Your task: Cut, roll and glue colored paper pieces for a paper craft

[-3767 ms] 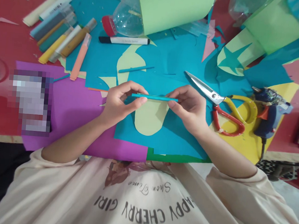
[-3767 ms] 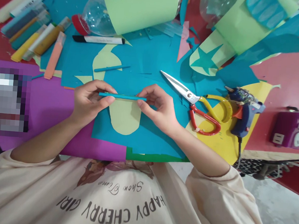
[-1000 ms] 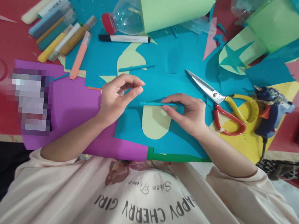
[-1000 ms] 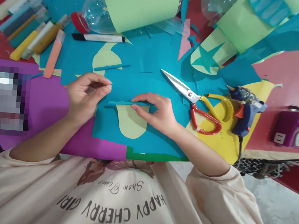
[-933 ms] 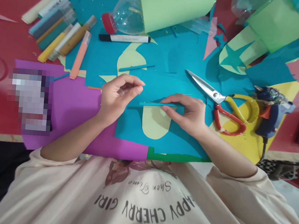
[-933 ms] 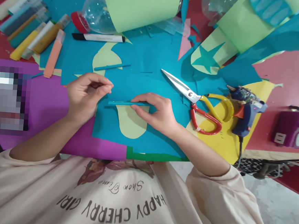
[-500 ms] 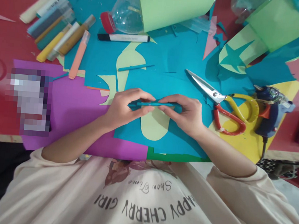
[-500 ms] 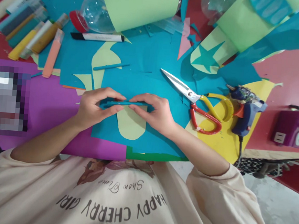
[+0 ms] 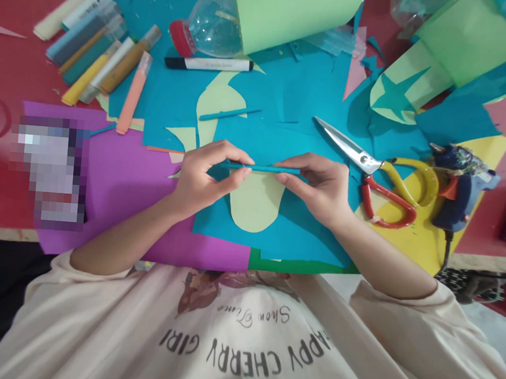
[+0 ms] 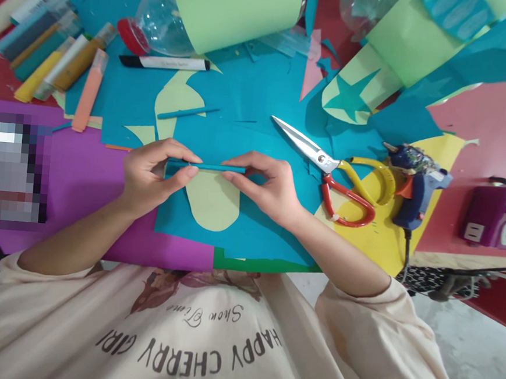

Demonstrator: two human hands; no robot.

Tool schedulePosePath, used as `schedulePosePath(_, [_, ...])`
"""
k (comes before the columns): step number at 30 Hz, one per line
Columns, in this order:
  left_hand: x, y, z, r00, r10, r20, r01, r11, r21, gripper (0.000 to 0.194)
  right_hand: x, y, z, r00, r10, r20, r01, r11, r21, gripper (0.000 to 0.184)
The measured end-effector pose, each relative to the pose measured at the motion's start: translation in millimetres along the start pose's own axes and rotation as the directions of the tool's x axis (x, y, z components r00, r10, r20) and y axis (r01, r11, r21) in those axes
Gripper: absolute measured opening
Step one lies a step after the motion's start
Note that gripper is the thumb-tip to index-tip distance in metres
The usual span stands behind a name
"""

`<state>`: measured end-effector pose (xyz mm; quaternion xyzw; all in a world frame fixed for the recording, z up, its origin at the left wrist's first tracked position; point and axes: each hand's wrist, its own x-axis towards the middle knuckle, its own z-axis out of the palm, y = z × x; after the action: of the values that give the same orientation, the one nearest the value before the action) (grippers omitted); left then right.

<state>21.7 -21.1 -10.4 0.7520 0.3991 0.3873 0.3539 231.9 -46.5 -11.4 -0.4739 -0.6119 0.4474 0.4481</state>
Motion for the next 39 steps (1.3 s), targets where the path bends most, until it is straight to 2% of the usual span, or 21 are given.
schedulePosePath(5, [0.1,0.5,0.2,0.999,-0.044,0.018,0.044,0.999,0.028,0.012,-0.2,2.0,-0.4,1.0,0.01,0.013,-0.011,0.999,0.033,0.014])
schedulePosePath(11, [0.5,1.8,-0.4,1.0,0.005,0.009,-0.005,1.0,-0.007,0.01,-0.4,3.8,0.1,0.999,-0.037,-0.006,0.037,0.996,0.085,0.008])
schedulePosePath(19, [1.2,1.6,-0.7,1.0,0.002,-0.012,-0.002,1.0,0.007,0.009,0.5,-1.3,-1.2,1.0,0.028,0.012,-0.029,0.999,0.046,0.012])
schedulePosePath(28, [2.0,2.2,-1.9,0.997,-0.08,-0.006,0.08,0.997,-0.009,0.01,2.2,1.1,-3.3,0.997,-0.032,0.065,0.025,0.993,0.112,0.014])
schedulePosePath(33, [2.3,2.3,-2.2,0.99,-0.138,0.018,0.137,0.989,0.048,0.014,3.2,2.0,-2.6,0.995,-0.06,0.082,0.046,0.986,0.159,0.021])
schedulePosePath(36, [2.4,2.1,-1.9,0.987,-0.158,0.013,0.157,0.985,0.068,0.015,3.1,1.8,-3.5,0.996,-0.012,0.093,-0.003,0.987,0.163,0.018])
schedulePosePath(39, [2.2,1.5,-1.7,0.987,-0.162,-0.022,0.163,0.984,0.077,0.012,3.2,1.8,-5.6,0.984,0.078,0.158,-0.111,0.97,0.217,0.021])
